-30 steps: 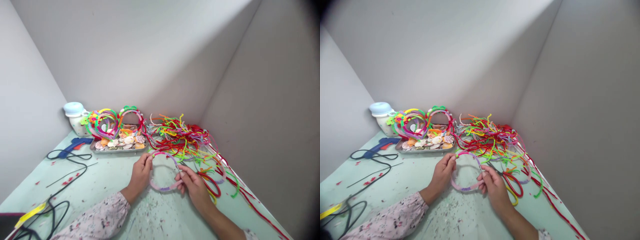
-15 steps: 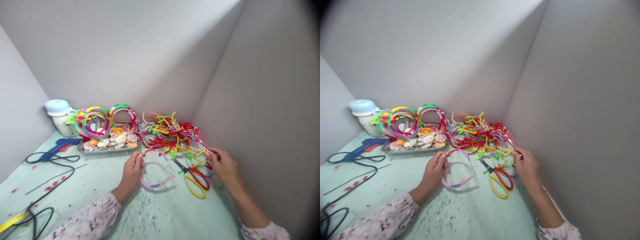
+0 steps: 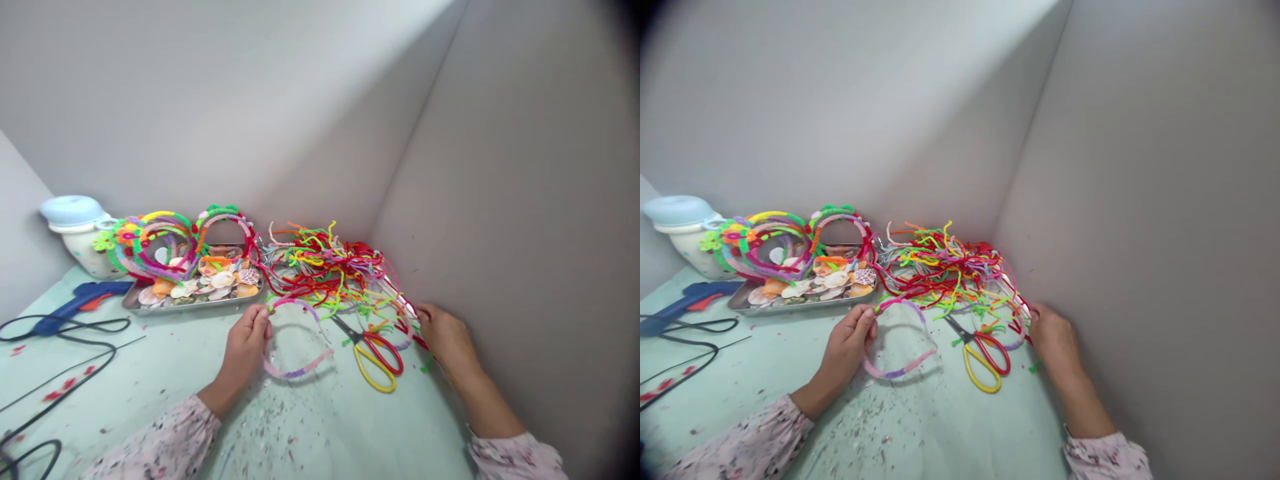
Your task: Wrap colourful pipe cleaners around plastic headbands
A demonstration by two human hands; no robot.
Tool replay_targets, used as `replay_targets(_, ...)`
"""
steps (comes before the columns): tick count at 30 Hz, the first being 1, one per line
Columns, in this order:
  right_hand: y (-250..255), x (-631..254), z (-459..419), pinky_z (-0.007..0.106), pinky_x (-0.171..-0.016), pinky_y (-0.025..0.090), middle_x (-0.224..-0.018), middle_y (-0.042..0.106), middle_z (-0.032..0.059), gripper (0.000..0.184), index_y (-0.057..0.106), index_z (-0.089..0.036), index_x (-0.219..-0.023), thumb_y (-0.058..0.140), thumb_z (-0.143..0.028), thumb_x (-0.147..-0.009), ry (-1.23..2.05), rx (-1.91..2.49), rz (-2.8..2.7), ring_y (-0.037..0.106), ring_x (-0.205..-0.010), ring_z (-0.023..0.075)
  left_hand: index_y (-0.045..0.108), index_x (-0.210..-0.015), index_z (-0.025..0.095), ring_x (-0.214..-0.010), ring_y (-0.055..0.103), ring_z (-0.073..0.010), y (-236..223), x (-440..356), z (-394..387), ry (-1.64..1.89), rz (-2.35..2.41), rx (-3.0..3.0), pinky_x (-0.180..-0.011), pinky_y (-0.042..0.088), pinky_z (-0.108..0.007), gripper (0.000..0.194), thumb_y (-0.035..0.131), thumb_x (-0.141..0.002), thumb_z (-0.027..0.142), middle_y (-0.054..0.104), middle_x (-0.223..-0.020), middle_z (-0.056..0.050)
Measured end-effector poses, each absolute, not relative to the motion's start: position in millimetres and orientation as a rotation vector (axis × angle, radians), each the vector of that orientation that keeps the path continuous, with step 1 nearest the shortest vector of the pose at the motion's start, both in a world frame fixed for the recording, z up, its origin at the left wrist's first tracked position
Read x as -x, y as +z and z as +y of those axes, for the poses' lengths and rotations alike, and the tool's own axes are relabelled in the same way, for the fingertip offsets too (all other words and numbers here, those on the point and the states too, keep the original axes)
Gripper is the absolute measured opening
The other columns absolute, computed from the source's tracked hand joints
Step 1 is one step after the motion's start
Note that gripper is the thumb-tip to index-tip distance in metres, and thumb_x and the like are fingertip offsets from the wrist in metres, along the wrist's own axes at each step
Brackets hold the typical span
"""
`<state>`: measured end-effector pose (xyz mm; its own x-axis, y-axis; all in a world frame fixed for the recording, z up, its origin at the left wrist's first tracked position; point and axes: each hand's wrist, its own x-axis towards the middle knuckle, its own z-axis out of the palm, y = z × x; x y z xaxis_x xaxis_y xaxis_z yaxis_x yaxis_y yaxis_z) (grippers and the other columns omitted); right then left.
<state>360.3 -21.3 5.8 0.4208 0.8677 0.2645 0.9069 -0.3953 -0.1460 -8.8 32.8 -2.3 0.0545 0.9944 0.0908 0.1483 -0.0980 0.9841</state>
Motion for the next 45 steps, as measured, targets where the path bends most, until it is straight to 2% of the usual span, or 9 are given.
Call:
replay_targets(11, -11.1, -360.0, -10.3, 0.03, -0.078, 0.046, -0.111, 0.068, 0.0122, 0.037, 0.067, -0.017, -0.114, 0.041, -0.026, -0.09, -0.02, 2.352, -1.551, 0.065, -0.095, 0.024, 0.048, -0.073, 0.019, -0.043, 0.036, -0.0079, -5.0, 10.0, 33.3, 1.149, 1.237, -1.425, -0.042, 0.029, -0.017, 0.032, 0.042, -0.091, 0.046, 0.044, -0.053, 0.006)
replay_targets(22, -7.8, -359.0, -8.8, 0.03, -0.072, 0.043, -0.103, 0.069, 0.0131, 0.035, 0.065, -0.016, -0.114, 0.045, -0.029, -0.088, -0.03, 2.44, -1.538, 0.064, -0.09, 0.0254, 0.051, -0.082, 0.02, -0.045, 0.038, -0.0081, -3.9, 9.2, 34.0, 1.166, 1.224, -1.426, -0.041, 0.03, -0.017, 0.028, 0.044, -0.09, 0.046, 0.046, -0.056, 0.006)
replay_targets(25, -6.8, -358.6, -9.1, 0.031, -0.07, 0.042, -0.1, 0.07, 0.0135, 0.034, 0.069, -0.017, -0.107, 0.045, -0.032, -0.087, -0.012, 2.467, -1.538, 0.065, -0.087, 0.0259, 0.051, -0.08, 0.019, -0.044, 0.037, -0.0079, -4.5, 9.3, 33.7, 1.163, 1.218, -1.432, -0.041, 0.03, -0.017, 0.029, 0.043, -0.09, 0.045, 0.044, -0.055, 0.006)
replay_targets(28, -2.4, -358.2, -12.1, 0.03, -0.065, 0.039, -0.087, 0.071, 0.0106, 0.031, 0.072, -0.02, -0.094, 0.043, -0.029, -0.086, 0.034, 2.463, -1.525, 0.064, -0.078, 0.0241, 0.051, -0.08, 0.019, -0.045, 0.037, -0.008, -4.4, 9.5, 33.3, 1.169, 1.208, -1.44, -0.042, 0.03, -0.017, 0.029, 0.042, -0.091, 0.045, 0.044, -0.055, 0.006)
replay_targets(33, 11.2, -355.9, -18.0, 0.028, -0.056, 0.035, -0.074, 0.069, 0.0075, 0.022, 0.068, -0.02, -0.077, 0.048, -0.027, -0.08, 0.086, 2.389, -1.373, 0.059, -0.064, 0.0194, 0.049, -0.077, 0.019, -0.045, 0.036, -0.0084, -2.3, 9.4, 32.1, 1.177, 1.216, -1.432, -0.042, 0.029, -0.017, 0.031, 0.042, -0.091, 0.045, 0.043, -0.054, 0.006)
replay_targets(36, 23.7, -349.0, -20.7, 0.026, -0.051, 0.035, -0.066, 0.065, 0.0034, 0.013, 0.064, -0.02, -0.079, 0.056, -0.029, -0.074, 0.355, 2.176, -1.16, 0.054, -0.056, 0.0167, 0.05, -0.077, 0.019, -0.045, 0.037, -0.0086, -1.6, 9.2, 31.8, 1.186, 1.219, -1.418, -0.043, 0.03, -0.017, 0.03, 0.043, -0.09, 0.046, 0.043, -0.054, 0.006)
replay_targets(40, 46.6, -332.6, -27.7, 0.022, -0.047, 0.039, -0.066, 0.059, -0.0017, 0.027, 0.061, -0.023, -0.094, 0.066, -0.026, -0.067, 0.98, 1.5, -0.862, 0.05, -0.051, 0.012, 0.05, -0.079, 0.019, -0.045, 0.037, -0.0088, -2.6, 9.3, 32.4, 1.202, 1.212, -1.4, -0.042, 0.029, -0.018, 0.031, 0.043, -0.09, 0.047, 0.045, -0.055, 0.006)
replay_targets(43, 59.8, -322.3, -34.2, 0.018, -0.034, 0.027, -0.057, 0.048, -0.0062, 0.032, 0.063, -0.023, -0.094, 0.068, -0.021, -0.063, 1.184, 1.18, -0.777, 0.029, -0.037, 0.0058, 0.051, -0.081, 0.019, -0.047, 0.039, -0.009, -4.2, 9.7, 33.4, 1.21, 1.212, -1.414, -0.043, 0.031, -0.018, 0.031, 0.042, -0.09, 0.047, 0.047, -0.058, 0.005)
replay_targets(45, 63.1, -319.1, -36.7, 0.017, -0.034, 0.026, -0.061, 0.048, -0.0059, 0.029, 0.062, -0.022, -0.092, 0.066, -0.018, -0.063, 1.236, 1.043, -0.708, 0.024, -0.037, 0.0038, 0.052, -0.085, 0.019, -0.047, 0.04, -0.0092, -5.6, 9.7, 34.2, 1.215, 1.209, -1.411, -0.043, 0.032, -0.018, 0.03, 0.042, -0.09, 0.047, 0.048, -0.059, 0.005)
